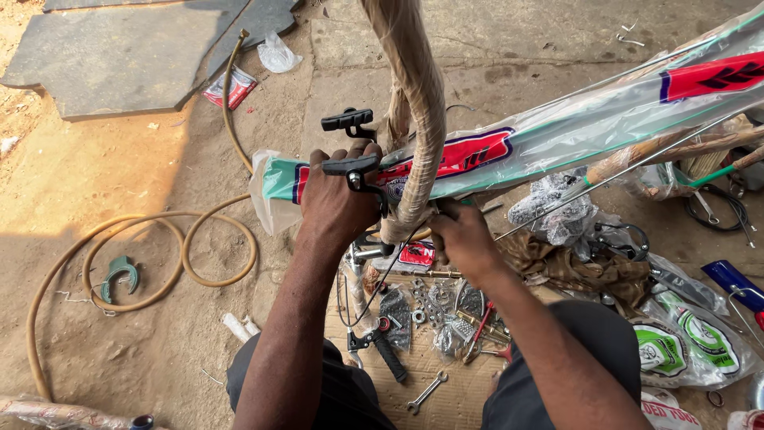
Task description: The person assembles a bicycle by attaching the handlebar stem and routing brake cables through the frame. They use a screwdriver to tighten bolts on the handlebar and then thread a cable through the frame's cable guides.
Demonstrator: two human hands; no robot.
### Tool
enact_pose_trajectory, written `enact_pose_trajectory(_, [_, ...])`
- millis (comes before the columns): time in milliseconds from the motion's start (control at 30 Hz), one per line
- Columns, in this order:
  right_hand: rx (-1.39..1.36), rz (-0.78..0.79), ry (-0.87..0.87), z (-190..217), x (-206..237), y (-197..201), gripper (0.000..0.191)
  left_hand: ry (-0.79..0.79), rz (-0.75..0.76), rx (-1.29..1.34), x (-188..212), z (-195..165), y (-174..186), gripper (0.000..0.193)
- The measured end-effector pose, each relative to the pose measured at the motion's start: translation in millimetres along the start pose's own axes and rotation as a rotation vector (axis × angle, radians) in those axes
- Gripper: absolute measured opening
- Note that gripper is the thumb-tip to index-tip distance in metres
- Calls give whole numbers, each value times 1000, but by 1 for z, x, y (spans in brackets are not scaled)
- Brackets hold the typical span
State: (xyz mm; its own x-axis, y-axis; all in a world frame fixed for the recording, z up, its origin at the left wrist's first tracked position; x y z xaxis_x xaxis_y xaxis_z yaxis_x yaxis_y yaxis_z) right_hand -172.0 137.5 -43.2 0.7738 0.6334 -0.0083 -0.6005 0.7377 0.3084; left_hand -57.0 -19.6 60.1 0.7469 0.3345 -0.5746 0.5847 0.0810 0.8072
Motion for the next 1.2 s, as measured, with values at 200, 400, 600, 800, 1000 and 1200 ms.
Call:
enact_pose_trajectory(200, [298, -314, 774, 19, 25, -29, 17, 19, 40, -22, 0, 1, -4, 43])
enact_pose_trajectory(400, [385, -219, 663, 12, 13, -20, 11, -8, 18, -42, -1, 0, -1, 43])
enact_pose_trajectory(600, [446, -300, 732, 8, 13, -24, 16, -15, -10, -31, -5, -2, 6, 46])
enact_pose_trajectory(800, [404, -308, 772, 22, 18, -32, 13, 21, 75, -32, -6, 0, 5, 44])
enact_pose_trajectory(1000, [293, 158, 69, 10, -6, -23, 21, 34, 128, -46, -2, 2, 1, 42])
enact_pose_trajectory(1200, [113, 39, 37, 0, -4, -21, 17, 6, 58, -52, 1, -1, 9, 40])
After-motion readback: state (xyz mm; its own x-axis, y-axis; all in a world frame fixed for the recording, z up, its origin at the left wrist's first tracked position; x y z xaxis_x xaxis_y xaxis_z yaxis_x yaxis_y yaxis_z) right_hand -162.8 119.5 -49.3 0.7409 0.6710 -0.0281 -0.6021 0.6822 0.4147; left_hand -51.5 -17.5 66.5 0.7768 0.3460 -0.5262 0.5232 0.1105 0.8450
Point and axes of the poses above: each hand's wrist, its own x-axis away from the middle knuckle, its own y-axis out of the back of the hand, z = x × y, the point moved 6 cm from there along -x, towards the middle knuckle, and after that the axes turned 10 degrees about -z, right-handed, at the moved point
